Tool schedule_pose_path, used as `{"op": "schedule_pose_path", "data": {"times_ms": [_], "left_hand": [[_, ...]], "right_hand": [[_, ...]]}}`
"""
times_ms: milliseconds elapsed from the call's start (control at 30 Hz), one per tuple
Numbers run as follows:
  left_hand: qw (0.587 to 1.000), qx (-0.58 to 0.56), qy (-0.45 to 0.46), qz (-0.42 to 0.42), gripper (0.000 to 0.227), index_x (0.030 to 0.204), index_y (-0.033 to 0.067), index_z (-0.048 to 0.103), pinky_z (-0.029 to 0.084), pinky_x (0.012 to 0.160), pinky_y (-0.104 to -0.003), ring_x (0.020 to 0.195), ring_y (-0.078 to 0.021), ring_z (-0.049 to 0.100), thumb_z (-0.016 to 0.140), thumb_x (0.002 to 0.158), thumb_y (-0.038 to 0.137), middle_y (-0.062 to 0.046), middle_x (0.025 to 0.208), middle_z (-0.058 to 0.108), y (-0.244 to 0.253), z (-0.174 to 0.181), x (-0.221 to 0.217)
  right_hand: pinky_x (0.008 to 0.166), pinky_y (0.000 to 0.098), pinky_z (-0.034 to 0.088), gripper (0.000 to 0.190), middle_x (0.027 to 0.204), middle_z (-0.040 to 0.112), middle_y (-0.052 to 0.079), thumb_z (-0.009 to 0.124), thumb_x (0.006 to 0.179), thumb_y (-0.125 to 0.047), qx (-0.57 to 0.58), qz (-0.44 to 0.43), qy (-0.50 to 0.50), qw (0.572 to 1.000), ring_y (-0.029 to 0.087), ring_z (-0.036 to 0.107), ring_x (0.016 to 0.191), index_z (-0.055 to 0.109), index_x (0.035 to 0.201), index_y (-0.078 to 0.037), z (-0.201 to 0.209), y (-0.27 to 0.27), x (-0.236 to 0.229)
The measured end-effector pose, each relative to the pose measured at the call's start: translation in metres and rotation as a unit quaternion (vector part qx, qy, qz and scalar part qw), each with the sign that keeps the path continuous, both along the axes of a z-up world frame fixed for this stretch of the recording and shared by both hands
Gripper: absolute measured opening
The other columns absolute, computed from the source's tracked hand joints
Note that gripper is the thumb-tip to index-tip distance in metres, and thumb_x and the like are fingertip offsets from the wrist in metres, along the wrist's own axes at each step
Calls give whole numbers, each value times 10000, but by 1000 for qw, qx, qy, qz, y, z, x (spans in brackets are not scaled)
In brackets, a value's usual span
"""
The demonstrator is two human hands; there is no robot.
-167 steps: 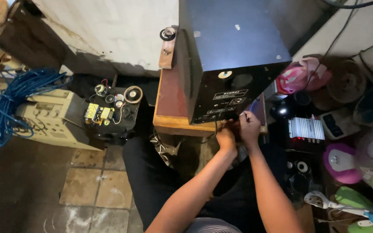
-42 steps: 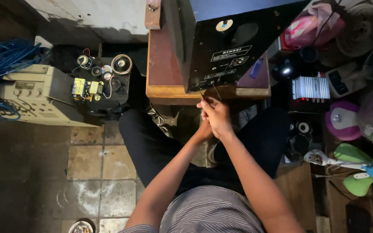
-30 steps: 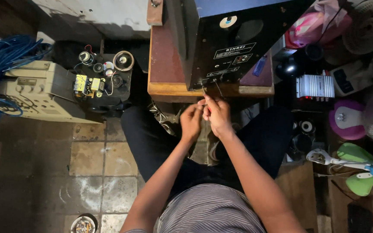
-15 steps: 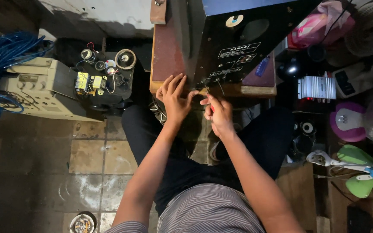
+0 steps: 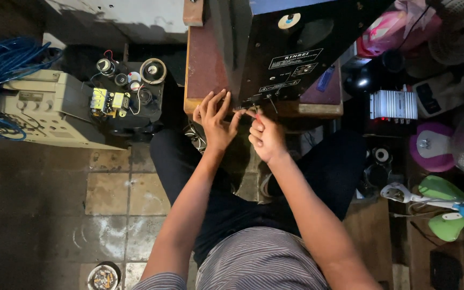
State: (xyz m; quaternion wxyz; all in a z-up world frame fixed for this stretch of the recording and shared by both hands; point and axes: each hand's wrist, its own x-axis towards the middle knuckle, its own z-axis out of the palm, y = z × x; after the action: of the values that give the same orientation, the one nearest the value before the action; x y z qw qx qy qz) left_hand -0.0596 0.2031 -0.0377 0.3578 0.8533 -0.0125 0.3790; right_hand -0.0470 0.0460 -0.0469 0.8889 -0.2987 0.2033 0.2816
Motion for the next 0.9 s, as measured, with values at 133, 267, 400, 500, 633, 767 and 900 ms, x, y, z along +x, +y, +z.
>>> {"op": "schedule_pose_path", "data": {"times_ms": [133,267,400,500,633,767,900], "left_hand": [[1000,9,-10,-3,568,1325,174,697,356,1078,-541,1309,-383,550,891,809,315,-58,1320,671,1,-3,1],[1000,-10,-24,-8,549,1316,175,710,339,1111,-527,1303,-388,546,888,821,332,-58,1321,671,0,-4,3],[1000,5,-9,3,563,1334,197,698,273,1123,-524,1309,-344,543,864,831,386,-32,1324,670,1,-10,1],[1000,-5,-13,0,536,1338,207,695,290,1117,-515,1320,-346,541,843,844,355,-27,1345,668,1,-7,2],[1000,-10,-20,-7,541,1312,171,710,330,1108,-522,1293,-373,560,874,821,324,-55,1321,679,1,2,-1],[999,-12,-28,-12,546,1297,154,716,361,1102,-528,1274,-404,569,892,815,339,-81,1304,683,1,-1,0],[1000,-10,-27,-8,553,1305,153,711,353,1098,-529,1276,-402,567,897,815,330,-81,1301,681,1,-4,2]], "right_hand": [[469,255,422,268,664,574,-3,618,1022,-340,-599,-65,-247,759,153,559,588,767,1103,-133,-23,10,-4],[728,339,611,269,898,777,136,720,949,-335,-731,-87,-325,593,294,761,883,809,1132,-160,-12,14,-7],[280,194,207,234,548,422,14,789,892,-119,-239,-114,-70,962,106,374,366,594,765,-87,39,16,-7],[308,193,201,362,583,395,-38,636,957,-395,62,43,27,997,64,334,400,638,964,-33,23,2,2],[310,179,252,306,580,348,-71,580,1038,-299,-5,3,-18,1000,53,368,407,656,877,-50,-18,2,6],[711,314,532,289,806,745,72,755,870,-459,-609,-57,-201,765,244,717,836,811,857,-176,-13,10,-5],[684,297,587,243,798,756,59,792,860,-421,-716,-78,-225,656,227,746,833,813,918,-185,-13,17,-3]]}}
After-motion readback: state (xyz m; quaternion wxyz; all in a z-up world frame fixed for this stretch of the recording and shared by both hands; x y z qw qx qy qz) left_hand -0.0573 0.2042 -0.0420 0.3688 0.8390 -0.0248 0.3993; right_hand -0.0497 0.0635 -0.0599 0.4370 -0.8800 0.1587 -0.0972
